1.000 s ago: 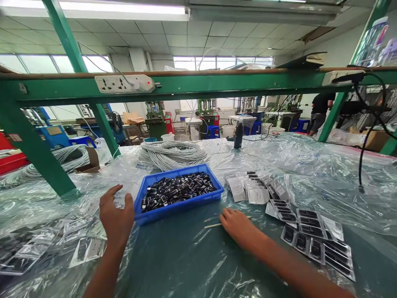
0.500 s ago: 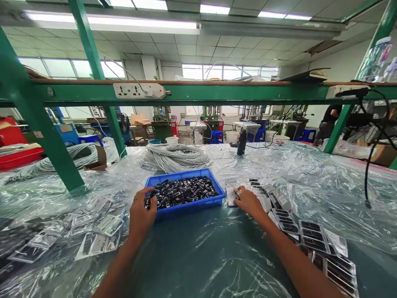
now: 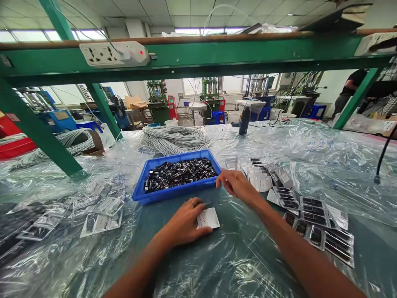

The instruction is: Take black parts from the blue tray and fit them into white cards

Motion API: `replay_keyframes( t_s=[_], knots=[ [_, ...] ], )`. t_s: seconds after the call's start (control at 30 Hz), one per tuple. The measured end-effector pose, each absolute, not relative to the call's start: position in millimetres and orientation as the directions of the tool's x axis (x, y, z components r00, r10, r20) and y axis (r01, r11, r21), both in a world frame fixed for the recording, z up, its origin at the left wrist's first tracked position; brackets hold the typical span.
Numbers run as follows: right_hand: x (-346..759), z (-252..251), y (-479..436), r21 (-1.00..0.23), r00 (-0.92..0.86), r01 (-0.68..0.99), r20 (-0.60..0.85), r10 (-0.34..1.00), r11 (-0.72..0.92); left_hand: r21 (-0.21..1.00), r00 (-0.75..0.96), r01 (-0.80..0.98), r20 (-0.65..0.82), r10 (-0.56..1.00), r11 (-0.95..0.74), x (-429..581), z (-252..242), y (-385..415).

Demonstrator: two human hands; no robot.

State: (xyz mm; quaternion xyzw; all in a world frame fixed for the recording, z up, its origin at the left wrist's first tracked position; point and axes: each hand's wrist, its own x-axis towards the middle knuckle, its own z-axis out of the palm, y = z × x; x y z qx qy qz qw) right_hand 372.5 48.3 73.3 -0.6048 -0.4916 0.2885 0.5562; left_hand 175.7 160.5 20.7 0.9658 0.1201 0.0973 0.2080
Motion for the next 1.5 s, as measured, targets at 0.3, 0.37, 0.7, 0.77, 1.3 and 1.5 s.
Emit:
replay_keyframes(
  t_s=[0.3,0.37,0.7,0.77,1.3,1.5],
  knots=[
    [328.2,32.2,79.9,-0.871,0.403,-0.405,0.105,0.909,0.279,0.430,0.910,0.354,0.048,0.413,-0.831,187.7,7.0,139.3],
    [323.1,27.9,82.6,-0.881,0.449,-0.382,0.086,0.889,0.279,0.431,0.908,0.357,0.046,0.416,-0.828,188.3,8.4,137.1],
    [304.4,16.2,86.8,-0.911,0.505,-0.298,0.102,0.857,0.284,0.438,0.901,0.360,0.064,0.428,-0.824,189.9,8.3,136.7],
    [304.9,19.9,79.1,-0.932,0.401,-0.321,0.029,0.916,0.170,0.427,0.889,0.390,0.055,0.454,-0.816,189.9,9.6,134.2],
    [315.8,27.3,76.0,-0.840,0.465,-0.407,0.147,0.873,0.358,0.460,0.894,0.409,-0.026,0.448,-0.788,181.8,21.2,143.2],
    [305.2,16.2,85.5,-0.862,0.544,-0.325,0.166,0.822,0.389,0.496,0.898,0.373,0.020,0.439,-0.785,185.1,13.8,137.9]
  ],
)
